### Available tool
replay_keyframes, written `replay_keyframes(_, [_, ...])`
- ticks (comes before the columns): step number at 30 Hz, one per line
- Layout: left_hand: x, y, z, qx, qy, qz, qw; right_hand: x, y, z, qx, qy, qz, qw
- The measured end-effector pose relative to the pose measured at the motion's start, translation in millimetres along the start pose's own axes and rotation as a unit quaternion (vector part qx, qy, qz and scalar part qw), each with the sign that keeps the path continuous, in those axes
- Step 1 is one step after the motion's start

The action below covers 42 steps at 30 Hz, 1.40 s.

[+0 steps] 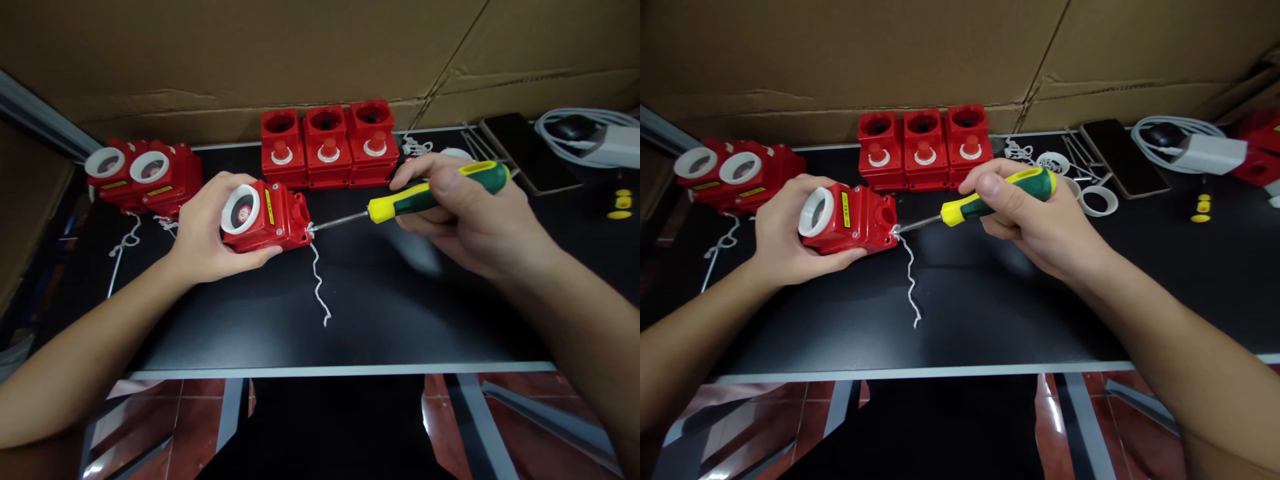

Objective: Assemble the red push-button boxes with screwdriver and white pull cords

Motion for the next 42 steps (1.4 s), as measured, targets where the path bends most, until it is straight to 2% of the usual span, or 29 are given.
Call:
replay_keyframes(6, [0.7,-0.6,1.8,0.002,0.011,0.005,1.000,0.1,0.1,0.8,-0.013,-0.021,-0.012,1.000])
replay_keyframes(13, [1.9,-2.1,4.4,0.014,0.018,-0.002,1.000,6.8,1.1,10.0,0.030,-0.028,-0.067,0.997])
replay_keyframes(18, [-2.7,1.5,4.9,0.018,0.017,0.042,0.999,11.2,2.2,13.1,0.031,-0.013,-0.101,0.994])
replay_keyframes(24, [-13.7,-0.3,1.5,0.049,-0.005,0.107,0.993,3.8,1.9,6.2,0.028,-0.010,-0.066,0.997])
replay_keyframes(31, [-7.0,3.8,-34.9,-0.043,0.019,0.061,0.997,-4.8,-1.0,-3.5,0.029,-0.009,-0.011,0.999])
replay_keyframes(36, [-7.8,4.7,-51.2,-0.070,-0.029,0.051,0.996,-14.5,-7.6,-12.1,-0.003,-0.054,0.041,0.998])
replay_keyframes(42, [-9.4,4.2,-58.8,-0.082,-0.034,0.049,0.995,-16.5,-12.2,-16.4,-0.002,-0.074,0.045,0.996])
Point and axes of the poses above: each hand's wrist, its own y-axis towards the middle knuckle, its own x-axis out of the back of the hand, z = x × y, the point moved 9 cm from there along y, towards the middle knuckle, and after that the axes turned 8 degrees about -y, right-handed, at the moved point
